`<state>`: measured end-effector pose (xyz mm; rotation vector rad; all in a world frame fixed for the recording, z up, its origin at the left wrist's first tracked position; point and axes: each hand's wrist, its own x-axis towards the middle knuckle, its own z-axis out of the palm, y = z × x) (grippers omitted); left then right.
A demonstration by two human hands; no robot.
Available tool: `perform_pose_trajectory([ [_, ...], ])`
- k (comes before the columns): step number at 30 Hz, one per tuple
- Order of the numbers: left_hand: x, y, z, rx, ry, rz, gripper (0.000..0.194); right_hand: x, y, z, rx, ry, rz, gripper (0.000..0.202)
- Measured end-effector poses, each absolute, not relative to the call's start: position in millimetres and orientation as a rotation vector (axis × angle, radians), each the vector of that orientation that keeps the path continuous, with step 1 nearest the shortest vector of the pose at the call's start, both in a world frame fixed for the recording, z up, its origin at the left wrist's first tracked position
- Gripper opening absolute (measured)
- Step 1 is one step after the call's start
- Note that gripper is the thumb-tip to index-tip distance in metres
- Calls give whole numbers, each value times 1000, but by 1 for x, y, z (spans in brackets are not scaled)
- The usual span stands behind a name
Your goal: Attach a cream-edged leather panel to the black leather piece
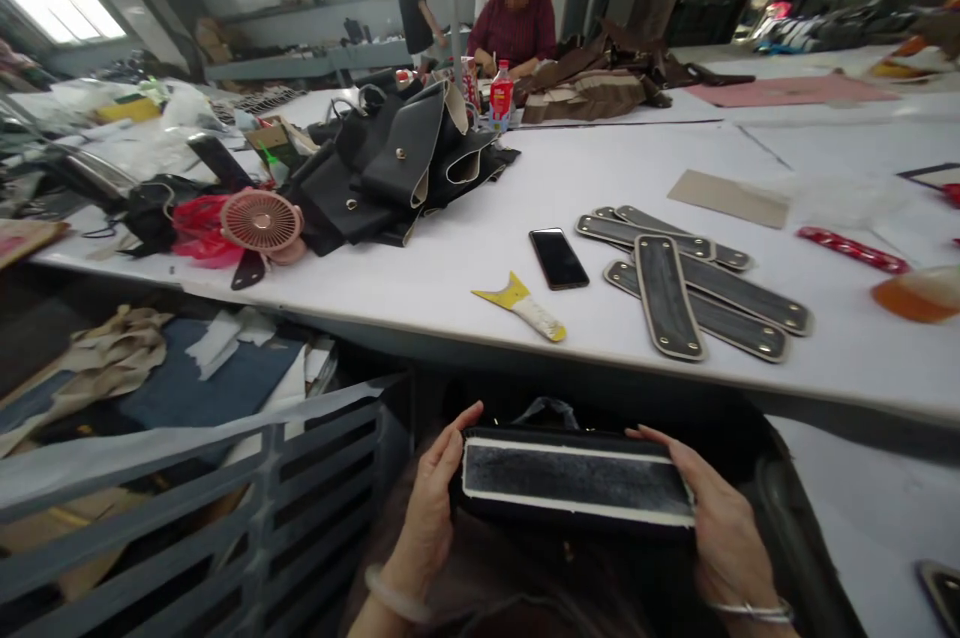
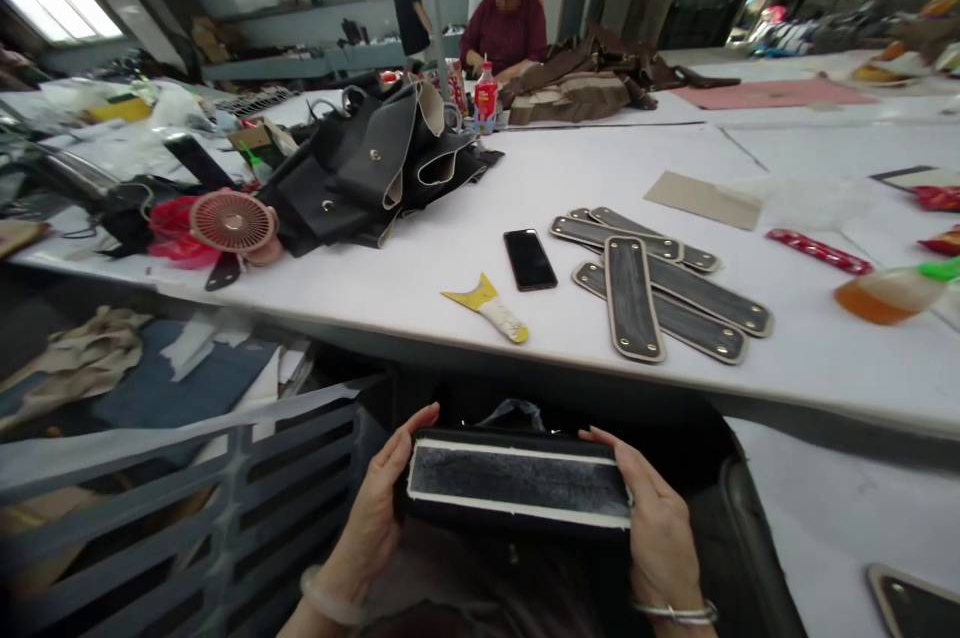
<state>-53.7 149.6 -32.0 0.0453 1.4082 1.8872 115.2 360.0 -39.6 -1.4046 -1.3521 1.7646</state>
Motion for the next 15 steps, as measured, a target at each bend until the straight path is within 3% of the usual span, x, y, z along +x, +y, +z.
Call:
perform_pose_trajectory([
  [6,-51,126,-39,410,1491,1792,79,118,359,-43,-1363,-1357,1791,44],
  [15,-39,132,-38,273,1601,1846,59,120,360,-51,-1243,-1448,1746,43],
])
